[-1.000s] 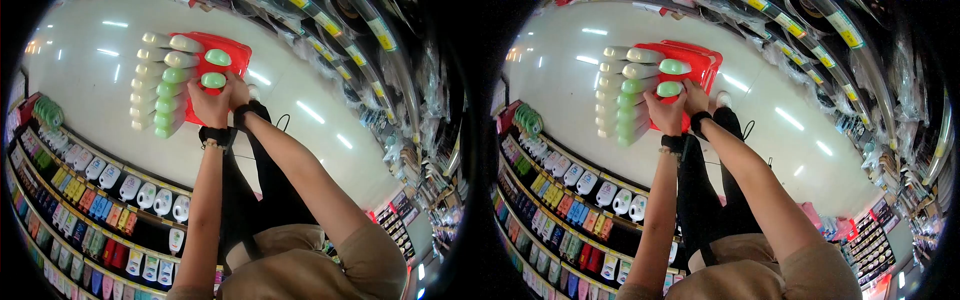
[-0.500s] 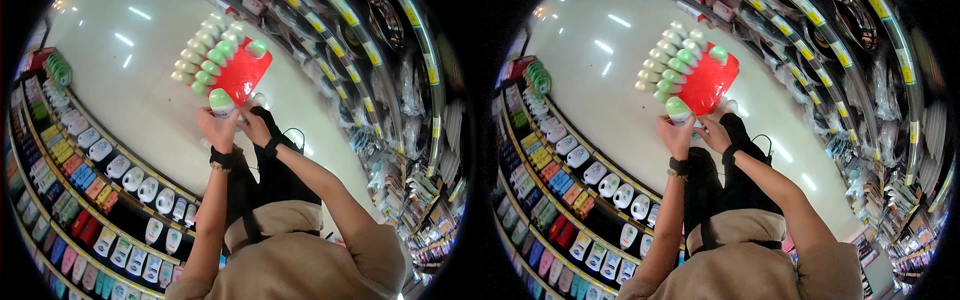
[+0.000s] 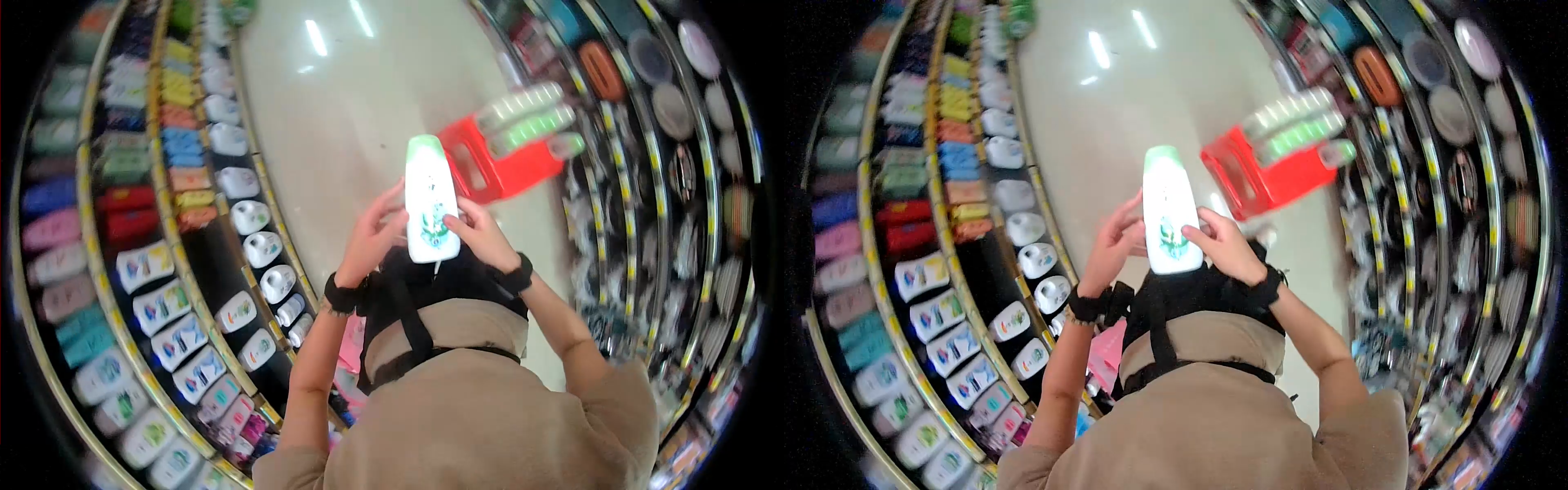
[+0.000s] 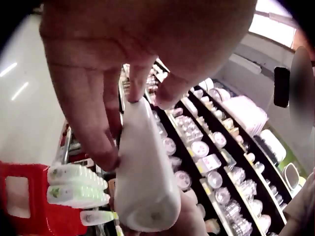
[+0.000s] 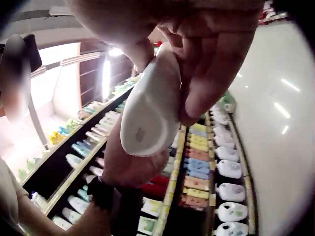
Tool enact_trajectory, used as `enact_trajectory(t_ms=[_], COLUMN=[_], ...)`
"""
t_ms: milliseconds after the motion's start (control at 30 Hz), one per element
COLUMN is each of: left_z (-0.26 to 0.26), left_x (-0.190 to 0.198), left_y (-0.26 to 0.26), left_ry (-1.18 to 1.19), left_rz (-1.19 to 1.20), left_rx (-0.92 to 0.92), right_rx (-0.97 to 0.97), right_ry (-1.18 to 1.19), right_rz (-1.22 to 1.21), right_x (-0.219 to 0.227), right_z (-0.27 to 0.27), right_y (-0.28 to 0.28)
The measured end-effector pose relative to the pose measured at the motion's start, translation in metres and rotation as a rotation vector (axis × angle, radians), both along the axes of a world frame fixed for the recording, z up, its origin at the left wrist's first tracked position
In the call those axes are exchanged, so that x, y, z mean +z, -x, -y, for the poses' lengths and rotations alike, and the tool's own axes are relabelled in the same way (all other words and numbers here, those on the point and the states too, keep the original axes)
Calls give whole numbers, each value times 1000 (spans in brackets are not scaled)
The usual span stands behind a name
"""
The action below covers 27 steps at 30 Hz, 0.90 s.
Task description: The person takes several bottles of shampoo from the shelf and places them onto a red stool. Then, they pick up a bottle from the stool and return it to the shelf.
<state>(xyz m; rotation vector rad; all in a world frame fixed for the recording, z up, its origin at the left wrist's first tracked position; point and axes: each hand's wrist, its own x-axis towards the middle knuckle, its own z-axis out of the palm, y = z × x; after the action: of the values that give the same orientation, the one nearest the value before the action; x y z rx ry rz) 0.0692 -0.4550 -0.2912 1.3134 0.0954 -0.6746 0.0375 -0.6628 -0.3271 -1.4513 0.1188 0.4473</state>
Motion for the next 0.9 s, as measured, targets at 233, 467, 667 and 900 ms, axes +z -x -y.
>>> enact_trajectory(t_ms=[233, 467, 667, 900], left_z=[-105, -150, -184, -243], left_x=[50, 86, 107, 151], left_y=[46, 65, 68, 19], left_ry=[36, 33, -47, -200], left_rz=[352, 466, 498, 802], left_rx=[348, 631, 842, 1080], right_rx=[288, 631, 796, 1086], right_ry=[-136, -150, -302, -336], right_rz=[165, 219, 235, 562], right_x=[93, 132, 151, 204], right_z=[-116, -181, -242, -332], right_y=[-25, -61, -97, -183])
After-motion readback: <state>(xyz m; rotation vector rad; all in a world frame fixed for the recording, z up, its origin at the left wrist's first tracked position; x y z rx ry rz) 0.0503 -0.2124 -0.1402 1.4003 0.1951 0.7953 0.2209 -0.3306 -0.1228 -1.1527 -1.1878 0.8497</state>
